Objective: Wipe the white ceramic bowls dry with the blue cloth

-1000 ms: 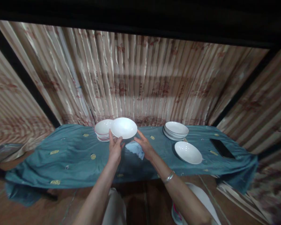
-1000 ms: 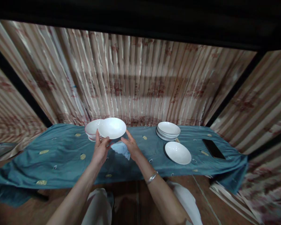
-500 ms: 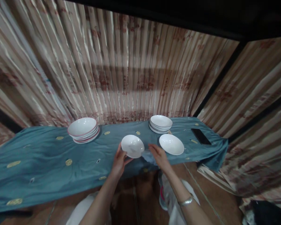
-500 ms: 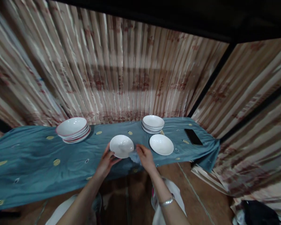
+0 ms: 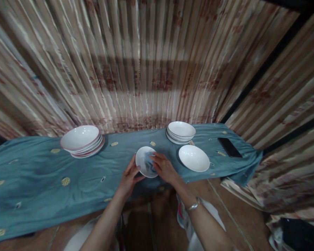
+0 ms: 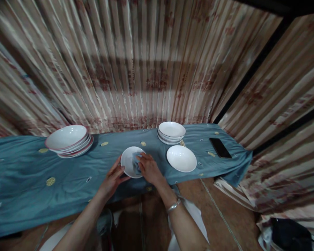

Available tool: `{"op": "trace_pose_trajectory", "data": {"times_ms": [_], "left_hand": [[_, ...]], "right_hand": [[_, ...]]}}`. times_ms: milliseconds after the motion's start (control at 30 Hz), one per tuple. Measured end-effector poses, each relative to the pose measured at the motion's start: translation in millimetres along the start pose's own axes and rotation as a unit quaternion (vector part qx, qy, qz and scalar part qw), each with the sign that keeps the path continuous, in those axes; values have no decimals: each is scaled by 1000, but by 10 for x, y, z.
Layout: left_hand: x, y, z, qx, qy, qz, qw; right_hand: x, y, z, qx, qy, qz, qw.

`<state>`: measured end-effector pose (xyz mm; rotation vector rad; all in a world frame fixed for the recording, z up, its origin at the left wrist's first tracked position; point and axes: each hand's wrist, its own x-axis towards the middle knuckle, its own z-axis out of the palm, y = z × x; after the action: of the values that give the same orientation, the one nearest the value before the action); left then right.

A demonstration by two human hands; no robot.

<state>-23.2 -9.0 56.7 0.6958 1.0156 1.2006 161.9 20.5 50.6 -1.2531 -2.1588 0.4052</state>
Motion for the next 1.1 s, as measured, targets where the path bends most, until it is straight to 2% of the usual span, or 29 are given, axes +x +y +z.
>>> {"op": "trace_pose_trajectory", "data": {"times_ms": [133,267,400,467,533,700,833,967,1100], "left_hand": [[28,3,-3,10,-9,0,1000],[56,-25,-16,7,0,3,1000],[84,-59,-29,18,5,8,1000],[91,-67,-27,20,5,8,1000],[86,-64,-15,19,6,10,1000],[46,-25,37,23,-1,13,1000],[26,-10,60,29,7,13,999],[16,-8,68,33,14,12,999],[10,-2,75,29,14,18,999]], "right_hand": [[58,36,-29,0,-97,19,995],[89,29,26,133,-146,22,980],[109,-22,127,304,-132,75,941],[135,-75,176,354,-98,81,926],[172,-138,211,368,-50,72,926],[295,-218,278,314,38,62,947],[393,-153,315,195,72,47,977],[432,-68,260,41,56,25,997],[364,-17,151,-96,1,14,995]]}}
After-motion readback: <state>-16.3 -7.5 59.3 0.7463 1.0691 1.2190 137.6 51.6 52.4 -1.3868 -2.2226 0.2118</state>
